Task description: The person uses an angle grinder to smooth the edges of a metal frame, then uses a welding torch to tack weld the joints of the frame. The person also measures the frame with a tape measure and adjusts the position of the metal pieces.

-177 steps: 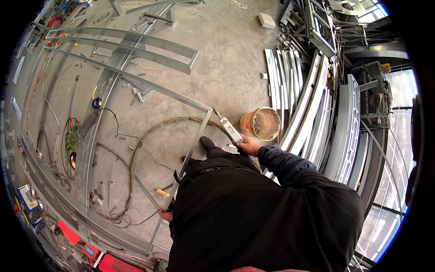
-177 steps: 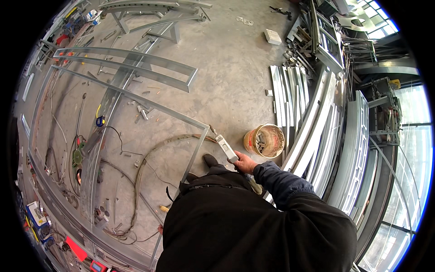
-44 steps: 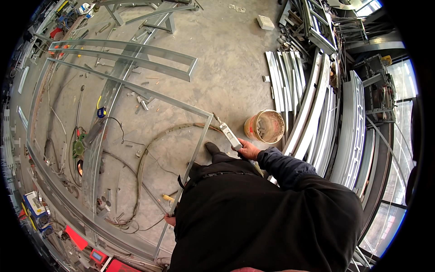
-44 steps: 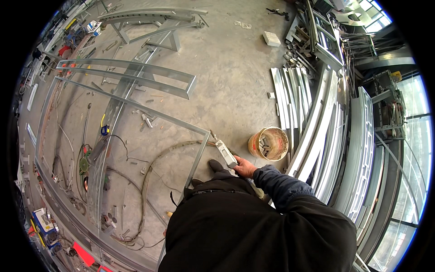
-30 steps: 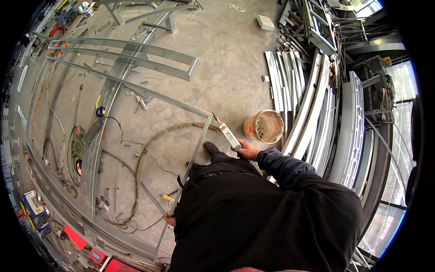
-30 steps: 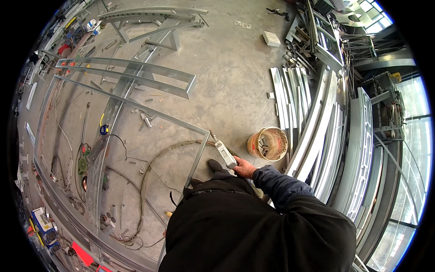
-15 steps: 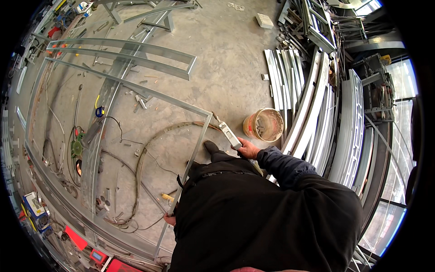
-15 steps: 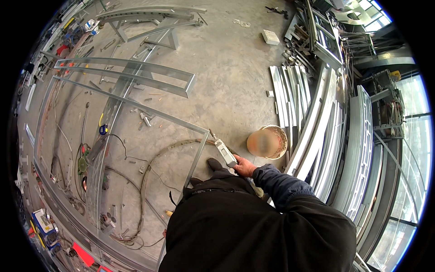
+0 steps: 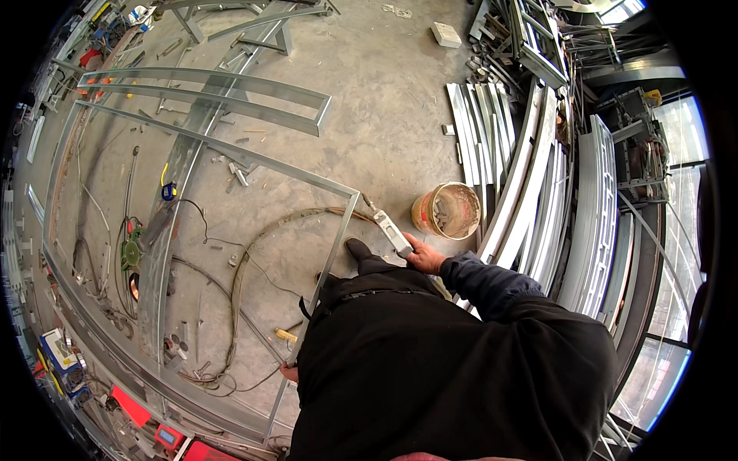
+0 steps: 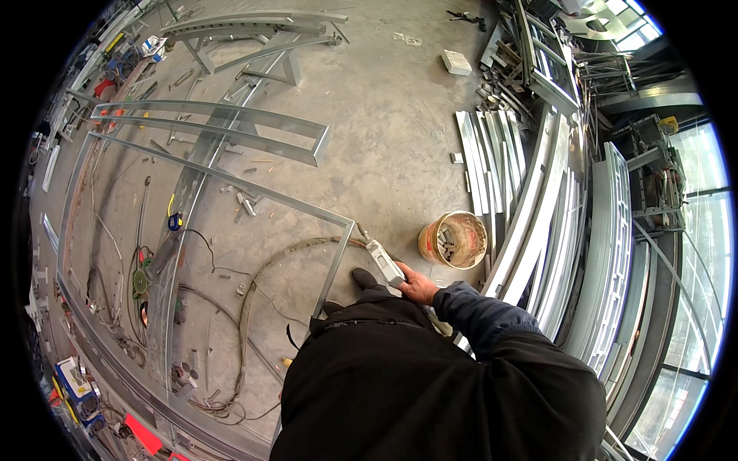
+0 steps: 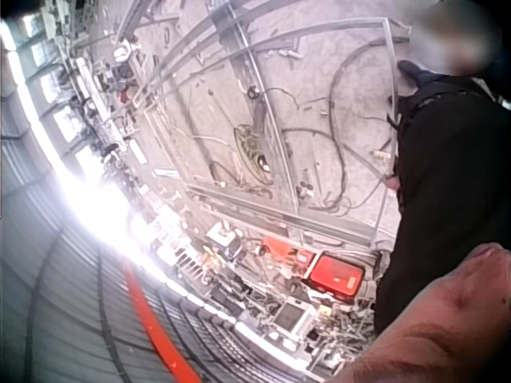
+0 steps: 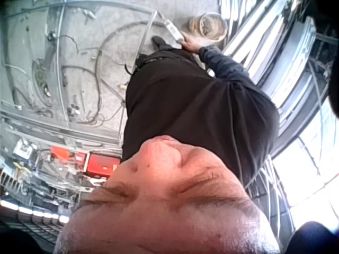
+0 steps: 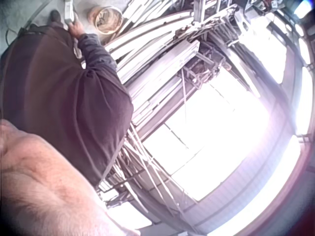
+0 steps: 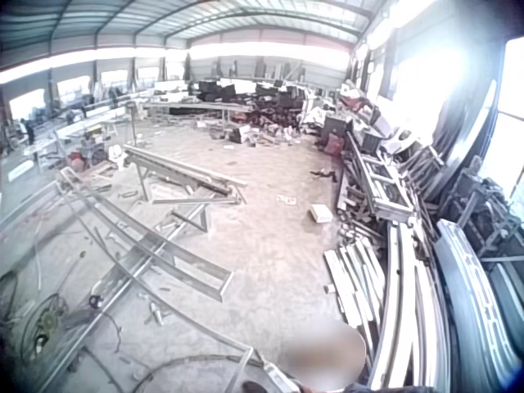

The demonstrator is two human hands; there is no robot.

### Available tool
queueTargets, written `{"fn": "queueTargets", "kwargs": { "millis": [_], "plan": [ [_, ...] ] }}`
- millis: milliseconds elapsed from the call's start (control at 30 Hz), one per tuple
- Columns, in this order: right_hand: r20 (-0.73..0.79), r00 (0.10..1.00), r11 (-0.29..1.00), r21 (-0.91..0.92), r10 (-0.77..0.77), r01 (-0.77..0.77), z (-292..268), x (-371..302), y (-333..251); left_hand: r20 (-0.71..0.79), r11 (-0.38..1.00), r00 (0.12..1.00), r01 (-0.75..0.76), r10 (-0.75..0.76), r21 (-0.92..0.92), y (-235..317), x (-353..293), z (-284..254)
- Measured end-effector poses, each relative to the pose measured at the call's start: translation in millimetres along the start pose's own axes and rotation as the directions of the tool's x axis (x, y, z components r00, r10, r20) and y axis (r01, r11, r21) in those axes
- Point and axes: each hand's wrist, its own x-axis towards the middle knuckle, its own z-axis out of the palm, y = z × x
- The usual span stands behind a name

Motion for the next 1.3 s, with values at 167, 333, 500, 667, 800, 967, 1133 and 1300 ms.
{"fn": "queueTargets", "kwargs": {
  "millis": [167, 333, 500, 667, 800, 967, 1133, 1300],
  "plan": [
    [0.011, 0.999, 0.998, 0.046, -0.033, 0.032, -3.9, -10.7, -2.3, -0.069, 0.999, 0.998, 0.010, -0.013, -0.042, -3.6, 1.1, 0.4],
    [0.043, 0.999, 0.998, 0.059, -0.003, 0.000, -10.7, -21.8, -23.6, -0.250, 0.993, 0.966, -0.092, 0.071, -0.076, -15.9, 5.0, 4.1],
    [0.034, 0.996, 0.995, 0.066, -0.080, 0.078, -10.1, -24.4, -11.4, -0.243, 0.988, 0.960, -0.153, 0.143, -0.023, -13.8, 7.0, 3.2],
    [0.059, 0.997, 0.997, 0.067, -0.041, 0.037, -10.2, -22.3, -19.3, -0.280, 0.989, 0.952, -0.143, 0.126, -0.043, -13.9, 7.4, 4.6],
    [0.064, 0.998, 0.996, 0.090, -0.014, 0.008, -8.9, -19.7, -22.1, -0.327, 0.991, 0.937, -0.135, 0.122, -0.018, -15.1, 2.1, 8.5],
    [0.074, 0.997, 0.996, 0.085, -0.011, 0.005, -8.7, -18.2, -18.7, -0.375, 0.993, 0.920, -0.118, 0.118, 0.025, -13.1, -8.9, 11.1],
    [0.029, 0.998, 0.993, 0.113, -0.050, 0.047, -5.6, -19.8, -13.8, -0.261, 0.991, 0.956, -0.132, 0.134, 0.026, -13.5, 2.9, 1.7],
    [0.074, 0.997, 0.992, 0.123, 0.003, -0.012, -8.7, -18.1, -23.0, -0.212, 0.983, 0.963, -0.150, 0.169, 0.101, -14.1, 3.8, -1.0]
  ]
}}
